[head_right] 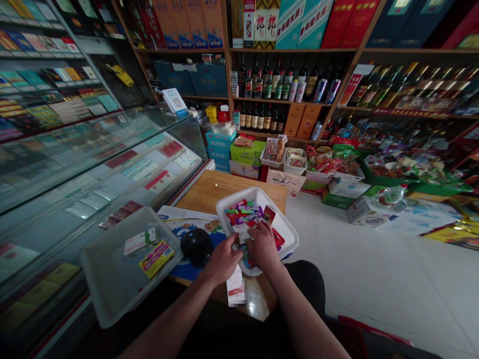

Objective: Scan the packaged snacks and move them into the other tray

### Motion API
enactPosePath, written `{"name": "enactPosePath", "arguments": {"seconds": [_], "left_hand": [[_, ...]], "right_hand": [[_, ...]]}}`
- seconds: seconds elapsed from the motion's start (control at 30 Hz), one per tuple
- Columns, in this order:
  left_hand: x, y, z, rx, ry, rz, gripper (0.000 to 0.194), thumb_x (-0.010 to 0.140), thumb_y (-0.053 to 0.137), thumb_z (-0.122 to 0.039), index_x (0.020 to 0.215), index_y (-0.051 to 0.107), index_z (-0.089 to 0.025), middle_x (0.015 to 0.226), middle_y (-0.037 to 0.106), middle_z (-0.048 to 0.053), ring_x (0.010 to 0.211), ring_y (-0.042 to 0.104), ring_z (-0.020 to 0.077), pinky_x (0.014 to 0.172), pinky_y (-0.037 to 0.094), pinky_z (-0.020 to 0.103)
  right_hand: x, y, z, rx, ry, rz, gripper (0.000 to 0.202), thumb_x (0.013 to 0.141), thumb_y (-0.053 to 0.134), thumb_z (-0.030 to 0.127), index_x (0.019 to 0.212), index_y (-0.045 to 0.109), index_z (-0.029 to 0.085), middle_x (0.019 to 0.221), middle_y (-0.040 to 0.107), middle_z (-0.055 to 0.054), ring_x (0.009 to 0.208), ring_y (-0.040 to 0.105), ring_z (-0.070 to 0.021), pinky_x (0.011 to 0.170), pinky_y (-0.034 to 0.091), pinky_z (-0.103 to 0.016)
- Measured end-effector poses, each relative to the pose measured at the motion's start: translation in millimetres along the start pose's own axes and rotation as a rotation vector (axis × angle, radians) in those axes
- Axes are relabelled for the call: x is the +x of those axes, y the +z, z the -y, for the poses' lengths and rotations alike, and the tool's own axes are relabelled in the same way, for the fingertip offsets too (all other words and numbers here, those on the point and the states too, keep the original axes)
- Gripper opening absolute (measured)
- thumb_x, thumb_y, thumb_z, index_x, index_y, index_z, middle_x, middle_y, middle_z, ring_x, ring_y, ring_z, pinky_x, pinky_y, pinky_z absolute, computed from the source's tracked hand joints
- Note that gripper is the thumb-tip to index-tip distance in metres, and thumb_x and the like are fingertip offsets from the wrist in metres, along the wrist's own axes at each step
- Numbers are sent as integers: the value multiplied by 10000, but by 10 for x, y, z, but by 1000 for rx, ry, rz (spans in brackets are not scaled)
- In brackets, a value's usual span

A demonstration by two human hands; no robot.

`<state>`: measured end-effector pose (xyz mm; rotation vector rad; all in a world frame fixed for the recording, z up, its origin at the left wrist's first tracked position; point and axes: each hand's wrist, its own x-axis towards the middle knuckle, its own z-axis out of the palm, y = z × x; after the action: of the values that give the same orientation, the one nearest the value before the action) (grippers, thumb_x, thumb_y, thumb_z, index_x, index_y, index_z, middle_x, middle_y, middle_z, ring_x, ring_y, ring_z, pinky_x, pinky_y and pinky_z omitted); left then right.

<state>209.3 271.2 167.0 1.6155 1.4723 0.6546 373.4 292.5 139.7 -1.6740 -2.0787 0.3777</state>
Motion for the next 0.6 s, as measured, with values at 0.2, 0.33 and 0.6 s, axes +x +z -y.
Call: {"name": "enactPosePath", "arguments": {"seconds": [0.2,0.33,0.6], "left_hand": [[-156,-73,-80,117,126,-66,593,820,561,-199,1412,571,-159,1367,658,140,1286,601,288,1118,429,401],[-282,-168,-117,187,228,-170,632,806,608,-195,1435,548,-213,1469,571,124,1425,453,331,1196,331,497],[-407,-482,-157,220,182,-229,611,846,609,-197,1449,513,-219,1549,499,115,1531,272,364,1230,137,650]], "right_hand": [[-39,-146,113,63,-46,-41,306,879,613,246,1147,752,200,1118,752,-100,1344,506,-328,1201,282,-527],[-81,-232,286,135,-44,-107,377,863,620,244,1222,728,201,1265,715,-98,1432,435,-346,1220,246,-574],[31,-253,700,208,-157,-196,414,852,612,218,1249,716,170,1388,645,-126,1450,427,-343,1223,266,-585]]}}
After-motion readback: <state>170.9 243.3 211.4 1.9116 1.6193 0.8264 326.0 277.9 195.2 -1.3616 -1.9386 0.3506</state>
